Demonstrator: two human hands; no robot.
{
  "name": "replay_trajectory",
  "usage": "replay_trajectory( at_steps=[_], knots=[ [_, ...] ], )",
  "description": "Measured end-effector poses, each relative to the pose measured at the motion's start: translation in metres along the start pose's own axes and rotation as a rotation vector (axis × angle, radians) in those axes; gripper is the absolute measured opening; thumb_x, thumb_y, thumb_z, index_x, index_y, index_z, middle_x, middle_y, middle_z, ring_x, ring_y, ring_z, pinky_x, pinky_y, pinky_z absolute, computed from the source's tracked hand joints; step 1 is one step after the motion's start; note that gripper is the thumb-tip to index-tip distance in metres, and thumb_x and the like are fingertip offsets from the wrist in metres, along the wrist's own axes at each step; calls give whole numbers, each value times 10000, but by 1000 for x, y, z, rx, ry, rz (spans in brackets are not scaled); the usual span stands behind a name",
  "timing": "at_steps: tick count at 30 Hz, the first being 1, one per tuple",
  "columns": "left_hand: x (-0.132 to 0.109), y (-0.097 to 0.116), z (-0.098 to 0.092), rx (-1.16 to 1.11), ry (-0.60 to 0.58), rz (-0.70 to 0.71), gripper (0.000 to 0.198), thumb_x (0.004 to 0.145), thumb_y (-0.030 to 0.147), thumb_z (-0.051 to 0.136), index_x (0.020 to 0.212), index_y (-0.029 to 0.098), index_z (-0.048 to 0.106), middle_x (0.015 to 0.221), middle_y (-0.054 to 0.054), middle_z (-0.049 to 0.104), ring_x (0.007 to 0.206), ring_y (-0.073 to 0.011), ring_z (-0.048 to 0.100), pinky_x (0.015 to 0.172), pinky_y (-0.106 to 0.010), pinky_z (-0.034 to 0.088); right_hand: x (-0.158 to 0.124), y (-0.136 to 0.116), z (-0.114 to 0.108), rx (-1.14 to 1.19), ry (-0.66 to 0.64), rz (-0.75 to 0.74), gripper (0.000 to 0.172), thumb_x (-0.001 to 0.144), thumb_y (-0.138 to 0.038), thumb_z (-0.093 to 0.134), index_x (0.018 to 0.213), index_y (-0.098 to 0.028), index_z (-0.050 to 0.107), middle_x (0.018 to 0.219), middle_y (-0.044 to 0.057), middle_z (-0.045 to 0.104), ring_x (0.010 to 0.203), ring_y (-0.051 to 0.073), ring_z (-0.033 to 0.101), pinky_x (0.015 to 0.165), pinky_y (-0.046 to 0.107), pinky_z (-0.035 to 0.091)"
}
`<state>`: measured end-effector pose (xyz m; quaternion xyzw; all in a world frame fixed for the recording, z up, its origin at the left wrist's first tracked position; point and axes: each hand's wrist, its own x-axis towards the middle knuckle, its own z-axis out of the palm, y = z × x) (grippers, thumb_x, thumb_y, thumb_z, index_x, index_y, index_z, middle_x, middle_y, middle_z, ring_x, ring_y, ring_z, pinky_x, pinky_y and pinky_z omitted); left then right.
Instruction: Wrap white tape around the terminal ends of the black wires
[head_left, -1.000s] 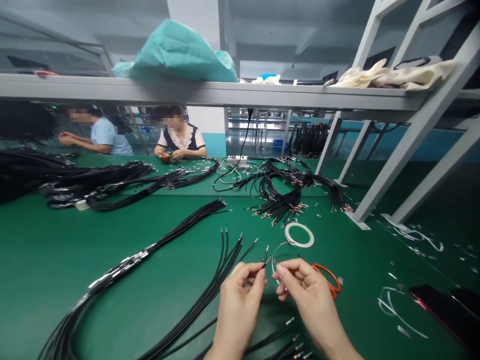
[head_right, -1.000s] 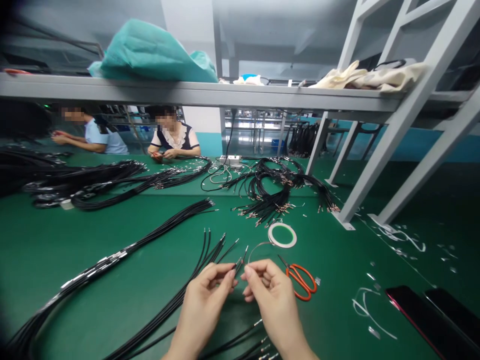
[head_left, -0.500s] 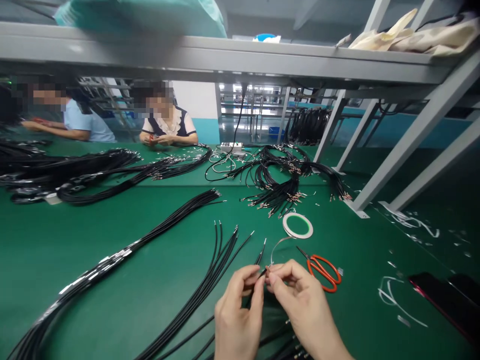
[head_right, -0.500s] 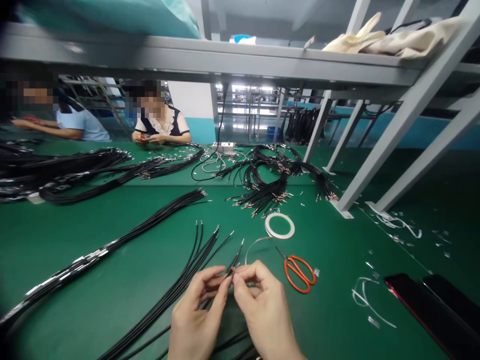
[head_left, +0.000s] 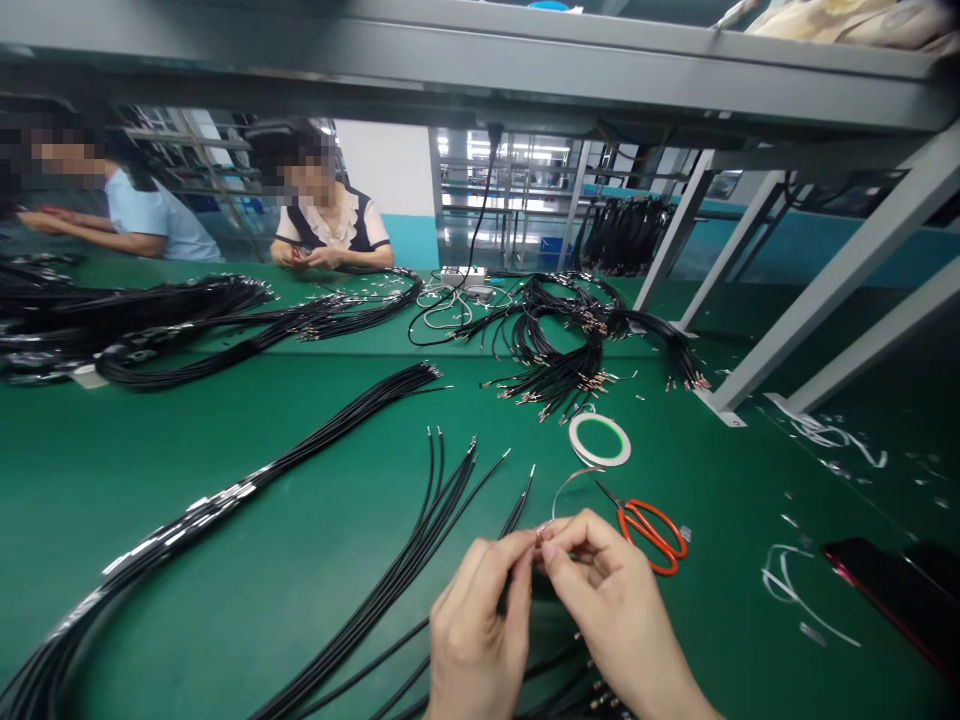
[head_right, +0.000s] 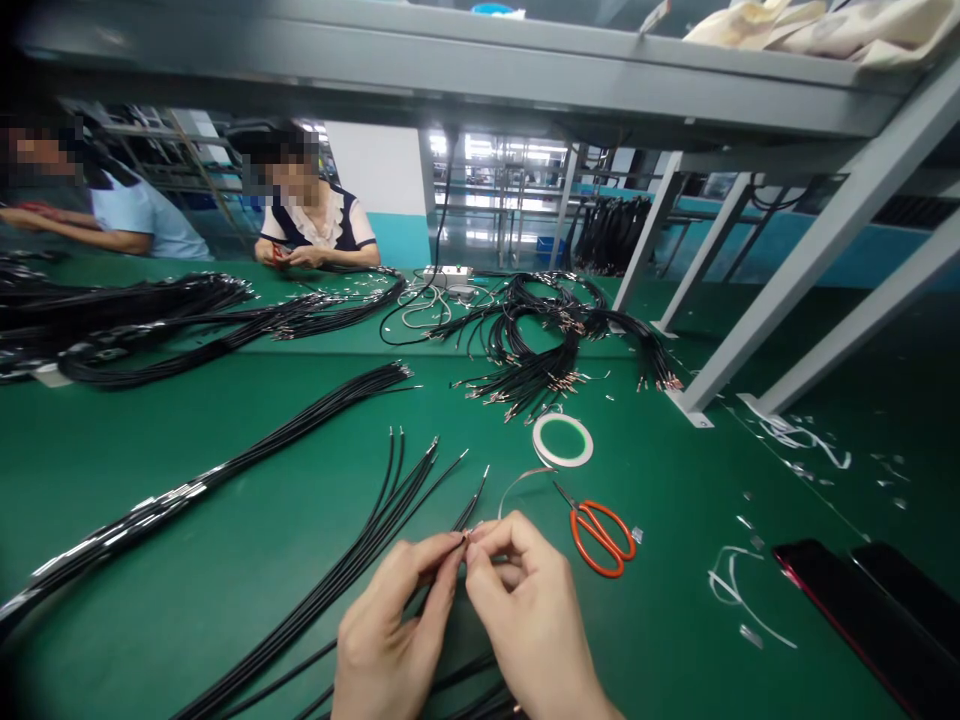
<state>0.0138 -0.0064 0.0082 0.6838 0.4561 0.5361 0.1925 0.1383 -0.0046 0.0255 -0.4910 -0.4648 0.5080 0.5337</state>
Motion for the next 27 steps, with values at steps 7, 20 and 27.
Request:
replay_trajectory(
  at_steps=[7, 20, 27],
  knots=[
    [4, 2, 0, -21, -14, -10, 265, 831, 94, 560, 1018, 243, 673, 838, -33, 701, 754, -163, 667, 702, -236, 534, 0, -2, 0, -9, 0, 2, 209, 800, -340, 647, 696, -187, 550, 889, 71, 641, 792, 200, 639, 690, 292, 523],
    [1, -2, 0, -26, -55, -40, 297, 851, 116, 543, 1090, 244, 665, 839, -48, 676, 746, -164, 645, 699, -249, 532, 1, -1, -1, -15, -6, -4, 217, 808, -356, 641, 710, -187, 546, 894, 79, 659, 823, 211, 643, 714, 306, 533],
    [-1, -7, 3, -207, -99, -246, 240, 856, 195, 557, 1060, 234, 676, 847, -48, 638, 730, -160, 632, 647, -253, 546, 4, 0, -1, -12, -15, -7, 207, 815, -338, 639, 712, -189, 539, 775, 46, 657, 757, 197, 646, 720, 310, 527]
  ],
)
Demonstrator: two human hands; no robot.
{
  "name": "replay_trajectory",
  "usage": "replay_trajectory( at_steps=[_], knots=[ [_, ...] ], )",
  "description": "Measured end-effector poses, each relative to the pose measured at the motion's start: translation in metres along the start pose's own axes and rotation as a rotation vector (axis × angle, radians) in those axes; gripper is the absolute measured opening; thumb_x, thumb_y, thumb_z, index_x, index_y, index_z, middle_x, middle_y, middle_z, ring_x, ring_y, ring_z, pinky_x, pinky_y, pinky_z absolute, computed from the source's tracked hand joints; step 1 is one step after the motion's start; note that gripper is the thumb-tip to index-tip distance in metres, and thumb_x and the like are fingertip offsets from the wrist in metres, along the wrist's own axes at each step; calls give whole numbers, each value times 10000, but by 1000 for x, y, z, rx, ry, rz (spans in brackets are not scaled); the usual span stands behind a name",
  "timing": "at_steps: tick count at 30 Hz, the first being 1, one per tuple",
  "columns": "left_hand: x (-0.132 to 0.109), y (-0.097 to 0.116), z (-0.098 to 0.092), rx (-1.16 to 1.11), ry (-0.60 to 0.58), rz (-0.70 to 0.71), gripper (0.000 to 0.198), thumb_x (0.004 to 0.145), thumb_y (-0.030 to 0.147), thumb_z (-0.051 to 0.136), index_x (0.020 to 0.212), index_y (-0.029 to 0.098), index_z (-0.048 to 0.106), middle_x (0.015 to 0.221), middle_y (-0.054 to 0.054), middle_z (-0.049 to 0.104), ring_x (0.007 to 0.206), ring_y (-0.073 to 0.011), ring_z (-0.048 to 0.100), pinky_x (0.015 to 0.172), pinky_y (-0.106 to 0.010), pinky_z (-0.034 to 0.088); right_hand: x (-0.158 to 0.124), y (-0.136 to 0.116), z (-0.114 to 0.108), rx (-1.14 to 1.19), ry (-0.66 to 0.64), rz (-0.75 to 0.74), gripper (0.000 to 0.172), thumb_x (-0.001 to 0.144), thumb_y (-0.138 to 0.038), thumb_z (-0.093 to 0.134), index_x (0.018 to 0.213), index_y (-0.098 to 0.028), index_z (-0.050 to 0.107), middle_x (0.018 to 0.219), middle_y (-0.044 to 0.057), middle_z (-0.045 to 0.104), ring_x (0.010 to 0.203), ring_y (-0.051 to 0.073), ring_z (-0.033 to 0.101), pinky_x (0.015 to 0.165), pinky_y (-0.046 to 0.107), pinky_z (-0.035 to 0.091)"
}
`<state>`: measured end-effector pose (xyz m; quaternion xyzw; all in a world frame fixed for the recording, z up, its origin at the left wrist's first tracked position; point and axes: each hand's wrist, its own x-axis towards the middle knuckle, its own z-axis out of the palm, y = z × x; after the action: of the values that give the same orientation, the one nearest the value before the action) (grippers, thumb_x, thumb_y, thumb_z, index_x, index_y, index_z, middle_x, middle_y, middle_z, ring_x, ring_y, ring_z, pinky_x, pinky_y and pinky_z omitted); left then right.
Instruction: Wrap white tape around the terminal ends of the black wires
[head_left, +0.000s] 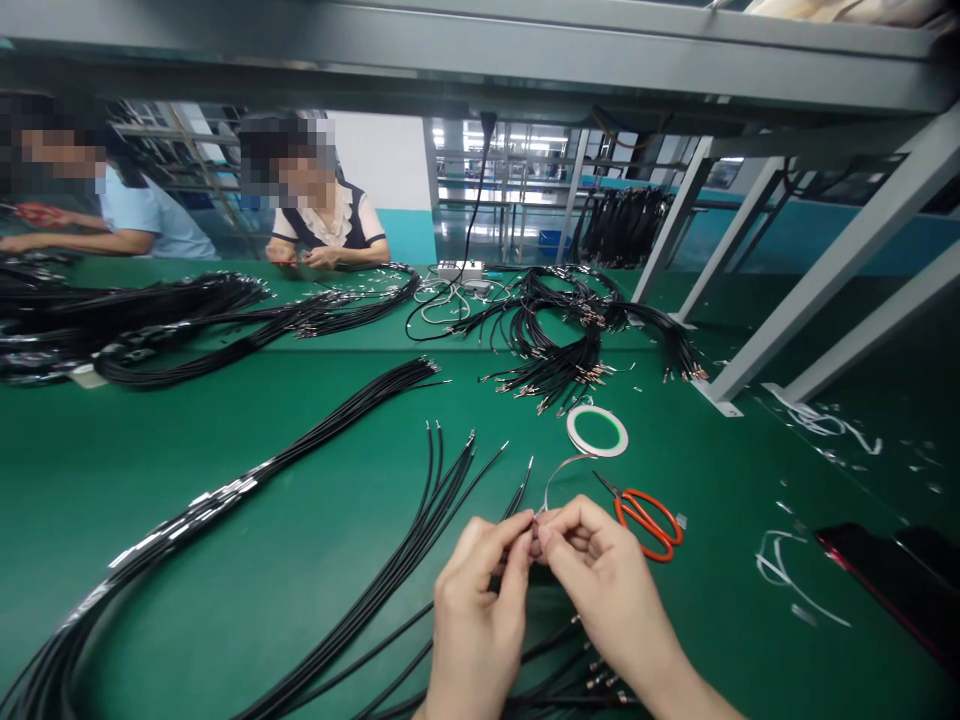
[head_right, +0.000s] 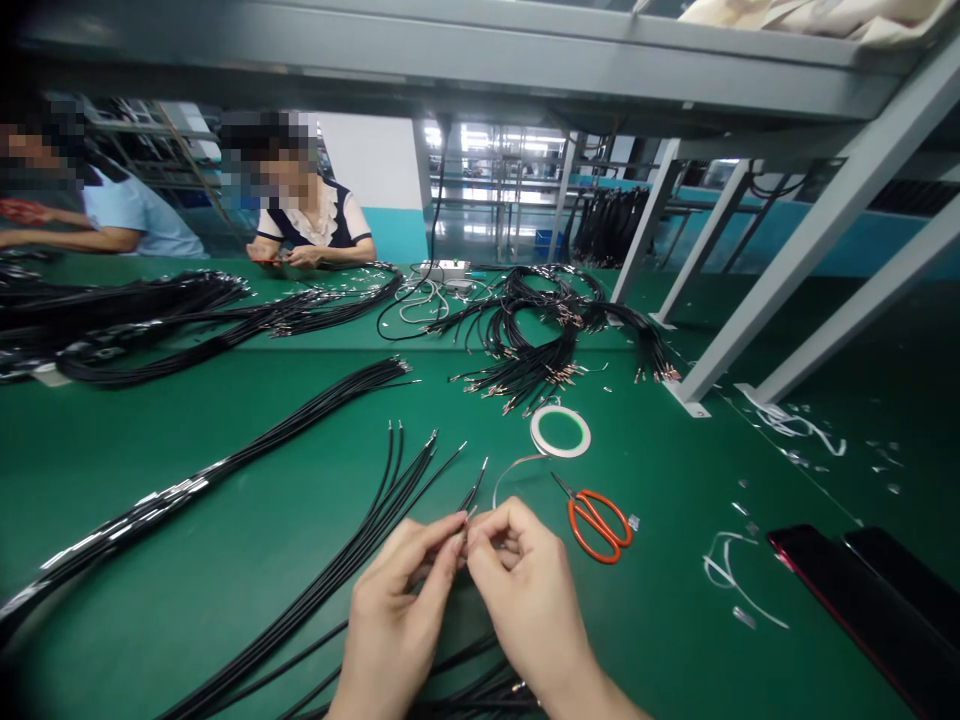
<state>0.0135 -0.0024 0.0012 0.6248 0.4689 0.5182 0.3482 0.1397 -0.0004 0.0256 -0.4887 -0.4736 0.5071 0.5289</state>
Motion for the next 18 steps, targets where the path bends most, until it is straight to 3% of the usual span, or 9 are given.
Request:
replay_trajectory(
  at_steps=[4, 9, 13, 18],
  knots=[
    [4, -1, 4, -259, 3, -259, 186, 815, 284, 614, 951, 188, 696, 836, -37, 613, 691, -149, 646, 640, -258, 561, 3, 2, 1, 41, -3, 26, 209, 801, -326, 659, 706, -183, 540, 709, 22, 642, 686, 176, 646, 654, 283, 526],
    [14, 1, 3, -478, -39, -490, 269, 717, 323, 712, 899, 129, 671, 702, -16, 621, 566, -113, 604, 541, -223, 523, 4, 4, 1, 22, 6, 33, 212, 795, -324, 666, 699, -176, 547, 674, 13, 635, 631, 159, 630, 589, 256, 508],
    [19, 1, 1, -539, -103, -545, 320, 687, 350, 734, 894, 122, 648, 606, 1, 625, 512, -95, 557, 498, -197, 471, 5, 5, 0, -7, -4, 13, 224, 806, -346, 653, 702, -179, 547, 653, 12, 636, 607, 161, 628, 580, 261, 499],
    [23, 2, -3, -496, -99, -493, 340, 691, 366, 726, 938, 139, 666, 610, 25, 592, 476, -67, 486, 435, -161, 383, 5, 9, 2, 9, -17, -12, 239, 801, -385, 654, 725, -177, 565, 700, 39, 670, 641, 184, 649, 627, 286, 511]
  ],
)
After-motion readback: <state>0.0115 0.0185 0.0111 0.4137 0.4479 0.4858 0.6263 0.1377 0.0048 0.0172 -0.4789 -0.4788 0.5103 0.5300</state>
